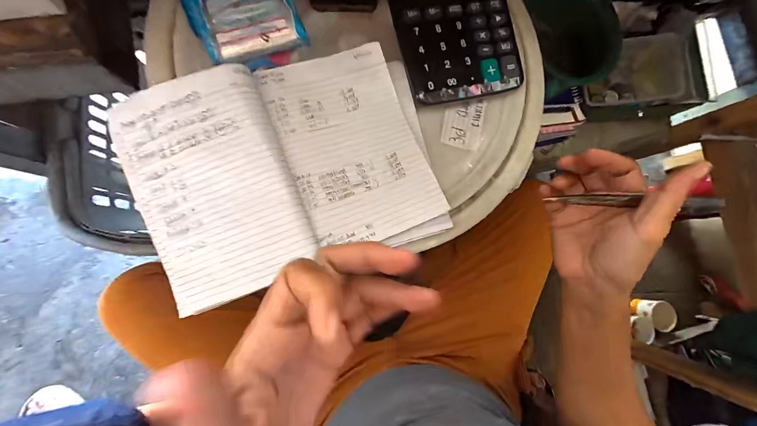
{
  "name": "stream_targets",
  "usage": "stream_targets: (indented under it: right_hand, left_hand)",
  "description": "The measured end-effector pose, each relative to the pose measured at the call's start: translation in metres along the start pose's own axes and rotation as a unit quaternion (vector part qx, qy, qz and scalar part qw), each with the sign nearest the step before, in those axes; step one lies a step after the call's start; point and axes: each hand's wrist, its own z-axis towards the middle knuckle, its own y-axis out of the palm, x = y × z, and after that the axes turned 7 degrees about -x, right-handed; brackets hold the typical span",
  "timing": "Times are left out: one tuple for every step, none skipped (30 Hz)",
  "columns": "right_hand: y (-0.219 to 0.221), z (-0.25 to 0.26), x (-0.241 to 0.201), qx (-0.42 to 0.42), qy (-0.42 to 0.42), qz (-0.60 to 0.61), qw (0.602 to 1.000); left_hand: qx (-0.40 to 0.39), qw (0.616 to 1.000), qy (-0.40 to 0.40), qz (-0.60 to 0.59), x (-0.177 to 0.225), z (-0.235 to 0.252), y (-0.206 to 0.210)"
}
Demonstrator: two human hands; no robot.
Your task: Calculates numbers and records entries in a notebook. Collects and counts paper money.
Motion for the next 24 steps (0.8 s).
stream_targets:
  right_hand:
    - [0.0,0.004,-0.002,0.008,-0.014,-0.013,1.0]
    - [0.001,0.01,-0.004,0.023,-0.037,-0.031,0.999]
    - [0.002,0.018,-0.008,0.031,-0.059,-0.053,0.996]
    - [0.003,0.027,-0.013,0.034,-0.076,-0.089,0.993]
    - [0.006,0.039,-0.016,0.043,-0.091,-0.138,0.985]
    - [0.007,0.054,-0.015,0.049,-0.113,-0.194,0.973]
    - [0.004,0.072,-0.008,0.045,-0.149,-0.252,0.955]
    - [0.0,0.093,0.003,0.025,-0.183,-0.312,0.932]
    - [-0.006,0.115,0.016,-0.01,-0.194,-0.384,0.903]
    - [-0.008,0.135,0.026,-0.037,-0.18,-0.459,0.869]
    - [-0.006,0.151,0.033,-0.053,-0.148,-0.521,0.839]
    - [-0.001,0.164,0.038,-0.06,-0.117,-0.565,0.815]
    - [0.004,0.173,0.04,-0.067,-0.088,-0.6,0.793]
    - [0.008,0.181,0.04,-0.077,-0.063,-0.625,0.774]
    - [0.01,0.187,0.039,-0.09,-0.044,-0.646,0.757]
    - [0.011,0.192,0.038,-0.107,-0.029,-0.661,0.742]
    - [0.011,0.195,0.039,-0.122,-0.024,-0.672,0.73]
    - [0.012,0.197,0.039,-0.136,-0.013,-0.678,0.722]
    - [0.013,0.198,0.04,-0.146,0.0,-0.682,0.717]
    - [0.013,0.199,0.04,-0.153,0.008,-0.691,0.707]
    - [0.013,0.201,0.038,-0.161,0.021,-0.696,0.7]
    - [0.014,0.205,0.035,-0.166,0.035,-0.694,0.699]
    - [0.015,0.209,0.032,-0.167,0.045,-0.683,0.71]
    - [0.015,0.215,0.031,-0.159,0.038,-0.66,0.733]
  left_hand:
    - [0.057,0.996,0.001,0.065,-0.007,-0.007,-0.009]
    - [0.101,0.986,0.015,0.13,-0.013,-0.013,-0.016]
    - [0.124,0.973,0.038,0.193,-0.018,-0.017,-0.02]
    - [0.133,0.958,0.065,0.247,-0.02,-0.018,-0.021]
    - [0.131,0.941,0.089,0.299,-0.02,-0.014,-0.02]
    - [0.118,0.922,0.106,0.354,-0.021,-0.008,-0.017]
    - [0.098,0.896,0.112,0.418,-0.024,-0.001,-0.015]
    - [0.074,0.865,0.106,0.485,-0.028,0.008,-0.015]
    - [0.049,0.831,0.093,0.547,-0.035,0.016,-0.016]
    - [0.021,0.791,0.074,0.607,-0.043,0.024,-0.018]
    - [-0.007,0.751,0.05,0.659,-0.051,0.033,-0.02]
    - [-0.03,0.717,0.026,0.696,-0.06,0.039,-0.023]
    - [-0.047,0.69,0.004,0.723,-0.069,0.042,-0.027]
    - [-0.059,0.67,-0.021,0.74,-0.077,0.042,-0.03]
    - [-0.068,0.656,-0.045,0.75,-0.085,0.041,-0.032]
    - [-0.069,0.647,-0.058,0.757,-0.091,0.04,-0.033]
    - [-0.063,0.64,-0.064,0.763,-0.095,0.038,-0.033]
    - [-0.057,0.633,-0.065,0.769,-0.098,0.037,-0.033]
    - [-0.053,0.631,-0.065,0.771,-0.098,0.037,-0.033]
    - [-0.05,0.633,-0.066,0.769,-0.098,0.038,-0.033]
    - [-0.046,0.639,-0.064,0.765,-0.097,0.038,-0.032]
    - [-0.045,0.646,-0.066,0.759,-0.096,0.038,-0.031]
    - [-0.049,0.653,-0.07,0.753,-0.094,0.038,-0.03]
    - [-0.056,0.66,-0.078,0.745,-0.092,0.037,-0.029]
